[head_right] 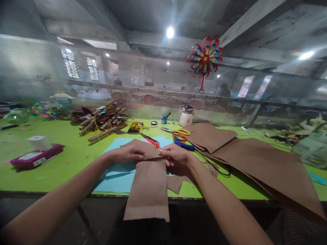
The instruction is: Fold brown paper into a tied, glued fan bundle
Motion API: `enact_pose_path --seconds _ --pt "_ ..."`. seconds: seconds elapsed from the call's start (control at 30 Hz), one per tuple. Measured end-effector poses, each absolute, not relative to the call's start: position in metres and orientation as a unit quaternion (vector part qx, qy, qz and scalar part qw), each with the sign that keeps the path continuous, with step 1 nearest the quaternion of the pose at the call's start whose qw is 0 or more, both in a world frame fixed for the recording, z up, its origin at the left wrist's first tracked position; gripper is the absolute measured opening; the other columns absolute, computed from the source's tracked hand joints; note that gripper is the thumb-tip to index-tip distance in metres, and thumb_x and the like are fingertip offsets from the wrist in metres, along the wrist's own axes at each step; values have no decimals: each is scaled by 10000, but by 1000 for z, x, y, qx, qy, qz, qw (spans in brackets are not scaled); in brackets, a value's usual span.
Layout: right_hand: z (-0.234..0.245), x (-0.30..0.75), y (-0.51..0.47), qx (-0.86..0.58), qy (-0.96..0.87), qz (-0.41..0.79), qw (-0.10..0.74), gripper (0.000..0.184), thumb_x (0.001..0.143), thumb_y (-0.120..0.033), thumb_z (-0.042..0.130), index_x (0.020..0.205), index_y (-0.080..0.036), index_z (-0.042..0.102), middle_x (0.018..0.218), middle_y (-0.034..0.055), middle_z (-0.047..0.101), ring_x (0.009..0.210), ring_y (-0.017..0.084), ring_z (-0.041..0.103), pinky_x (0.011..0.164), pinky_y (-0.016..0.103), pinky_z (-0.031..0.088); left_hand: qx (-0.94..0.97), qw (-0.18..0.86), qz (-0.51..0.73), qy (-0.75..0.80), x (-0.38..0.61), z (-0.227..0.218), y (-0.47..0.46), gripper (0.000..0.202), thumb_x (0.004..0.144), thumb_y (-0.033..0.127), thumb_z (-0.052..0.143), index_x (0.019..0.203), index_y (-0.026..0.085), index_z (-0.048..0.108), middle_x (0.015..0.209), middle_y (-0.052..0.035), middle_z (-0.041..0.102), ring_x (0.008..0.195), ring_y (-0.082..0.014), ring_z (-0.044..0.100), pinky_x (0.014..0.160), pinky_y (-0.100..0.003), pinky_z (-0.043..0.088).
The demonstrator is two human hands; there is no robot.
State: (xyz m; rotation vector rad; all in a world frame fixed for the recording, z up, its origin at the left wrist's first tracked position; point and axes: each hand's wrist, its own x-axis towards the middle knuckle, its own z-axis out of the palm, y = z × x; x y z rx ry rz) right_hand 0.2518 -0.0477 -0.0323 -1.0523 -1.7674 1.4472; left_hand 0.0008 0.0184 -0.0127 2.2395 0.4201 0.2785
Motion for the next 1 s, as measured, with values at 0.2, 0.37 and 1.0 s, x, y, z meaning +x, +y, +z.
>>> enact_pose_path --seconds 0.2,0.37,1.0 --pt "-28 229 -61 -349 -556 609 444 485 647 -276 764 1092 -179 596 741 11 662 579 102 589 537 212 446 885 429 80 161 -1 -5 14 331 838 429 519 823 116 627 713 -19 521 672 -120 438 646 -249 346" --pt "-36 205 -75 -278 -554 662 422 386 672 -262 747 1030 -153 653 953 111 669 837 210 634 774 361 475 874 461 41 148 -2 -1 10 341 830 456 529 887 140 643 716 -11 508 670 -114 408 625 -232 335" --pt "-22 216 -70 -324 -674 520 413 350 734 -394 671 944 -115 678 865 72 659 783 167 587 758 307 443 862 470 90 169 0 -17 17 396 813 490 538 946 146 683 800 -59 646 693 -137 526 640 -251 400"
